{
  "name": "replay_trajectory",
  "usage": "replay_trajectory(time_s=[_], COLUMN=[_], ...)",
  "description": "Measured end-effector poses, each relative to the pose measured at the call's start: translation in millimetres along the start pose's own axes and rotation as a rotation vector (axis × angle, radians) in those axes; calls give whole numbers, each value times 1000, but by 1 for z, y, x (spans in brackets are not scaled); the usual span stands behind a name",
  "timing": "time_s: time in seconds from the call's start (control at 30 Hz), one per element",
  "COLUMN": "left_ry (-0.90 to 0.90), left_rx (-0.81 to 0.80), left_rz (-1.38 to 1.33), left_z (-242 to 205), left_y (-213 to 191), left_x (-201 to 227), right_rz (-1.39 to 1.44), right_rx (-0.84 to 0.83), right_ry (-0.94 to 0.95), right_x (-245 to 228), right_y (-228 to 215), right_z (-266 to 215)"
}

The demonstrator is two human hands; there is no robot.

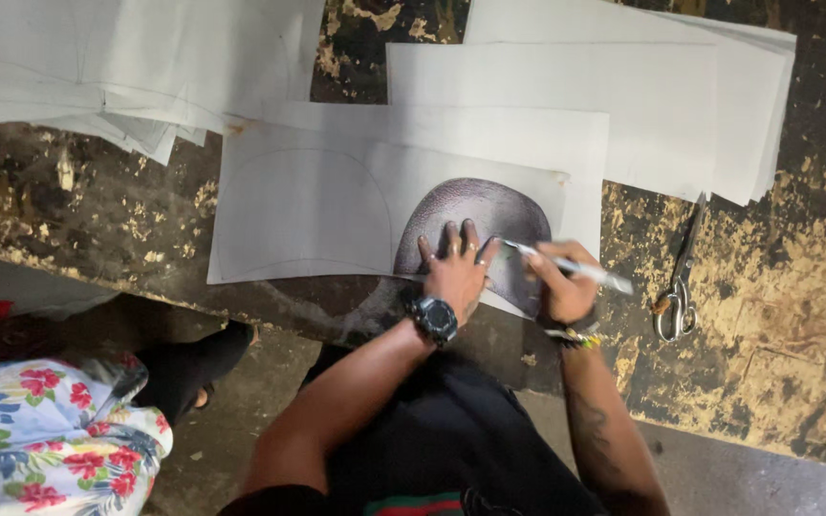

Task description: The person uses a dark semi-circular template and a pen to trace outlines onto white paper sheets on a workbench. They repeatedly position the template, trace the curve, and move the traced sheet aside to a growing pile.

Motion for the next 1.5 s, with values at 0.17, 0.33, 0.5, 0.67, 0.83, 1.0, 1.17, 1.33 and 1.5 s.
replay_trajectory(time_s=[0.17, 0.33, 0.5, 0.67, 0.83, 1.0, 1.17, 1.33, 1.5], left_ry=[90, -38, 325, 320, 311, 321, 304, 334, 320], left_rx=[-226, -284, -341, -364, -370, -364, -350, -361, -357], left_rz=[33, -464, -59, -61, -9, -11, 2, 31, -19], left_z=[33, 76, 84, 78, 75, 74, 74, 73, 73], left_y=[-3, 4, -7, -31, -42, -41, -40, -35, -36], left_x=[-12, -44, -50, -47, -43, -44, -43, -44, -43], right_rz=[-82, -448, -285, -502, -520, -514, -642, -551, -708], right_rx=[-118, -311, -429, -424, -440, -436, -451, -364, -289], right_ry=[57, -88, -68, -241, -305, -281, -308, -144, 82], right_x=[18, 16, 8, 3, 5, 3, -7, -8, 1], right_y=[-10, 48, 102, 122, 129, 131, 112, 46, -24], right_z=[-45, -58, -34, -18, -11, -11, -8, -19, -48])
Point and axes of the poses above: each hand's wrist, its own z-axis towards the middle knuckle, its own y-axis out of the palm, x = y × z, the point moved 3 cm from there along z, towards the middle knuckle, and after that the axes turned 10 degrees about -z, right-handed, at the moved point
